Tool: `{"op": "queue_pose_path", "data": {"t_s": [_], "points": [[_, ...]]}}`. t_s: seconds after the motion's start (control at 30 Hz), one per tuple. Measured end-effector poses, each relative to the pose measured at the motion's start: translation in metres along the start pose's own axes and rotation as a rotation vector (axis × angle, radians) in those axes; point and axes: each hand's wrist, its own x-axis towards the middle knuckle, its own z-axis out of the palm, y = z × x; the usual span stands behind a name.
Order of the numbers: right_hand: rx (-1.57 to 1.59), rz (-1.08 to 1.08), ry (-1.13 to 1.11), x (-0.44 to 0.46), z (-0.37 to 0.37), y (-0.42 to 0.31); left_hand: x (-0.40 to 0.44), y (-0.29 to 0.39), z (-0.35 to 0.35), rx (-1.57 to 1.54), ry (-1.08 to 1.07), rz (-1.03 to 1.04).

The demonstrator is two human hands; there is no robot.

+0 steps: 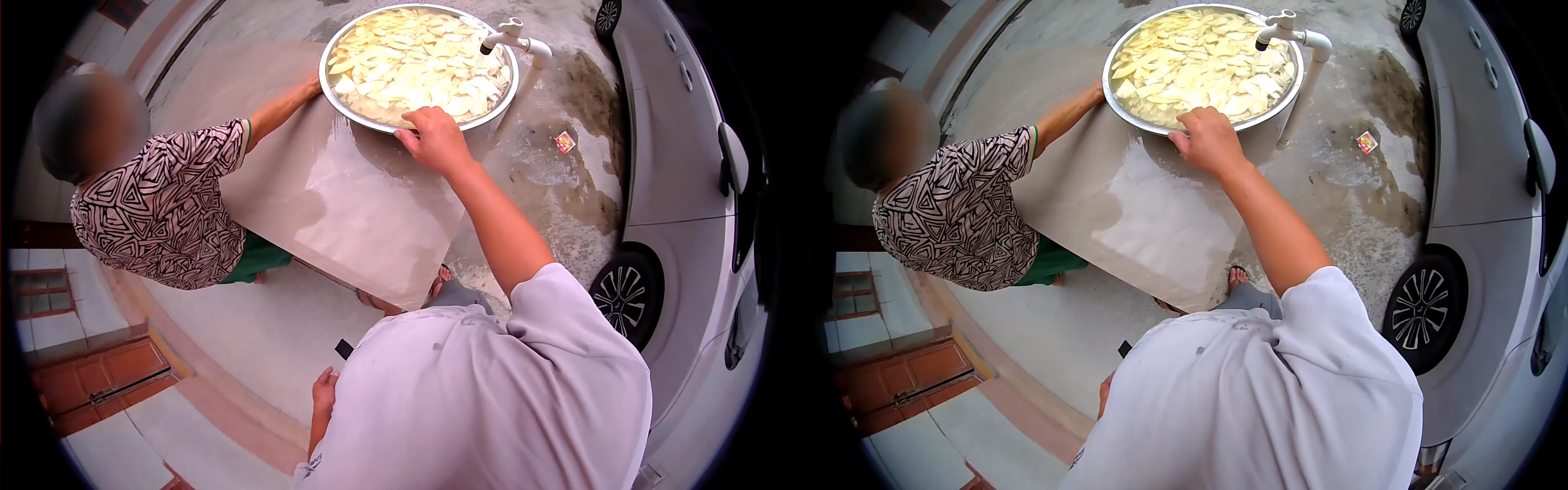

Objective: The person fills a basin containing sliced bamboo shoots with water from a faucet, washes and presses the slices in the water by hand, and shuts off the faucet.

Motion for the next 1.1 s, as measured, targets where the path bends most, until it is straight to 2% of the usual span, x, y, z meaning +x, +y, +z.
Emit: {"op": "queue_pose_path", "data": {"t_s": [0.07,0.1,0.2,0.3,0.4,0.47,0.53,0.67,0.77,0.87,1.0,1.1], "points": [[-0.190,0.042,0.093,-0.007,-0.007,0.007,0.026,-0.025,-0.011,-0.122,-0.029,-0.026],[-0.204,0.037,0.067,-0.010,-0.007,0.014,0.025,-0.024,-0.010,-0.091,-0.034,-0.024],[-0.038,-0.087,0.015,-0.014,-0.010,0.028,0.029,-0.008,-0.004,-0.017,-0.041,-0.016],[-0.008,0.044,0.082,-0.006,-0.010,0.038,0.033,0.003,0.003,-0.010,-0.021,-0.031],[-0.151,0.055,0.223,0.006,-0.011,0.043,0.028,0.004,0.007,0.033,-0.003,-0.014],[-0.188,0.080,0.174,0.013,-0.005,0.047,0.023,0.012,0.014,0.165,0.007,0.058],[-0.273,0.137,0.064,0.020,-0.004,0.047,0.025,0.018,0.020,0.095,0.000,0.011],[-0.305,0.176,0.091,0.037,0.013,0.068,0.033,0.009,0.025,0.017,-0.002,-0.018],[-0.345,0.166,0.116,0.055,0.035,0.112,0.040,0.016,0.043,0.132,0.007,0.026],[-0.247,0.217,0.089,0.066,0.040,0.133,0.047,0.015,0.054,0.021,0.015,-0.044],[-0.145,0.198,0.264,0.079,0.049,0.147,0.064,0.006,0.072,0.060,0.018,-0.009],[0.211,0.311,0.184,0.092,0.062,0.143,0.075,0.001,0.082,0.072,0.024,-0.017]]}}
